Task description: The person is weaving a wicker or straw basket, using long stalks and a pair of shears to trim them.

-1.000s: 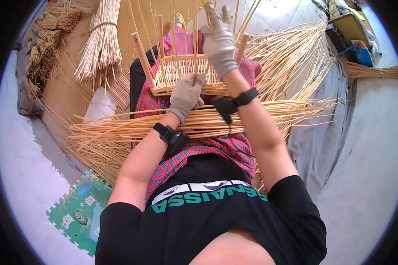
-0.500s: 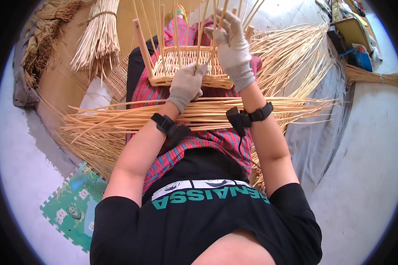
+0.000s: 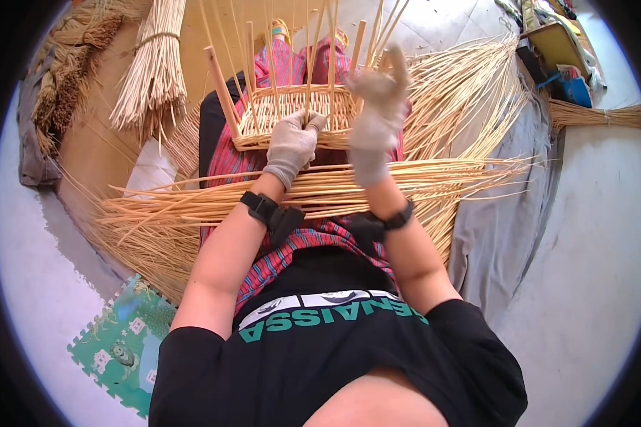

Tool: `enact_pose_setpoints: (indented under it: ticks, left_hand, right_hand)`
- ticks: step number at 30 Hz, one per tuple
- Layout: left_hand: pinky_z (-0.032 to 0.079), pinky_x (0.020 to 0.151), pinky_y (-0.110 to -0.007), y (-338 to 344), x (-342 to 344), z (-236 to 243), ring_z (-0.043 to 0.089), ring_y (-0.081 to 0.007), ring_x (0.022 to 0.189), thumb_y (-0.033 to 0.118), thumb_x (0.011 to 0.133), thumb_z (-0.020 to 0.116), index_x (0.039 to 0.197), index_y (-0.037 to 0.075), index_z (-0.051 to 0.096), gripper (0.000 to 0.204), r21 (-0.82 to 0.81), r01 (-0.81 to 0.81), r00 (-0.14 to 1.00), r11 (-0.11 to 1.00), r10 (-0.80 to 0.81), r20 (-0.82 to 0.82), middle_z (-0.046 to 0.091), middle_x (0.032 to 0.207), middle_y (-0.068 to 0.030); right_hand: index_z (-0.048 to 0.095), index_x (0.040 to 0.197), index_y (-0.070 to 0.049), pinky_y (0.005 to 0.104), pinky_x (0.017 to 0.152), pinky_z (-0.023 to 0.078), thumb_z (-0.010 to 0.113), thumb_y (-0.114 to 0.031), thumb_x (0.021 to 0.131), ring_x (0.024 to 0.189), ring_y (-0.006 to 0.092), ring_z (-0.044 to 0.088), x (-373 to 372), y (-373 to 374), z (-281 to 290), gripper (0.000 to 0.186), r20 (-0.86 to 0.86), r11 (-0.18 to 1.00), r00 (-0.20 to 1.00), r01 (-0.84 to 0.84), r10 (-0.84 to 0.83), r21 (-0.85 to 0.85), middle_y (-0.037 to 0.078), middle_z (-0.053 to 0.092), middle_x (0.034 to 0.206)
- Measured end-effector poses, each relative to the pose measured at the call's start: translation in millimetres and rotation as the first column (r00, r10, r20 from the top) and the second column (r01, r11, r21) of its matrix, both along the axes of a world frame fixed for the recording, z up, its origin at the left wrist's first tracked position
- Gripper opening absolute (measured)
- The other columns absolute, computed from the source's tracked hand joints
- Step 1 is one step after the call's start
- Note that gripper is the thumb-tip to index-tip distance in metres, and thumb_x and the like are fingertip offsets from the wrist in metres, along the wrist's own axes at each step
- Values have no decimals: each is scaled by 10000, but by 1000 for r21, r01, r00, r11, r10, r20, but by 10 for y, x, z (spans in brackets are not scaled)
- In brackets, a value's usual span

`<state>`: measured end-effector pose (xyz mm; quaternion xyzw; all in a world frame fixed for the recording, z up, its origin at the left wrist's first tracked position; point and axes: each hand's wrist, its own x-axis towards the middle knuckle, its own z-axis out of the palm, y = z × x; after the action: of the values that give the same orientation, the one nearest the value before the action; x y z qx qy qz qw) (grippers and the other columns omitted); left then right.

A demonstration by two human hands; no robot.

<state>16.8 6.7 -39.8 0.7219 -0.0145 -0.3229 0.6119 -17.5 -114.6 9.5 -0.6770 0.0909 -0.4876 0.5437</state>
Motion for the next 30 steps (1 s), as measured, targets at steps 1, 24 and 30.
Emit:
enact_pose_setpoints:
  ticks: [1,24,30]
  left_hand:
    - [373,348,-292,-11,1,45,483,-87,384,291,1030,660,996,62,689,233,27,29,999,999,-30,22,519,536,8]
    - [442,1022,-430,1346,148,319,706,-277,952,210,941,665,1094,177,748,177,553,325,353,767,-641,682,758,931,-69]
    - [553,771,-312,1749,334,210,695,-195,835,-92,847,569,984,-2,688,202,24,42,761,999,-48,647,713,904,-128]
  right_hand:
    - [470,1459,-83,349,900,532,476,-256,1106,794,133,591,-339,-243,-176,394,9,998,999,-32,32,-46,24,636,855]
    - [721,885,-63,427,895,485,741,-198,885,984,328,633,-1135,-658,72,137,-778,798,612,-394,-143,-456,117,687,923]
    - [626,1284,-37,370,1014,474,653,-73,991,1103,196,599,-1589,-1041,-338,296,-481,940,820,186,-309,-287,95,682,1182]
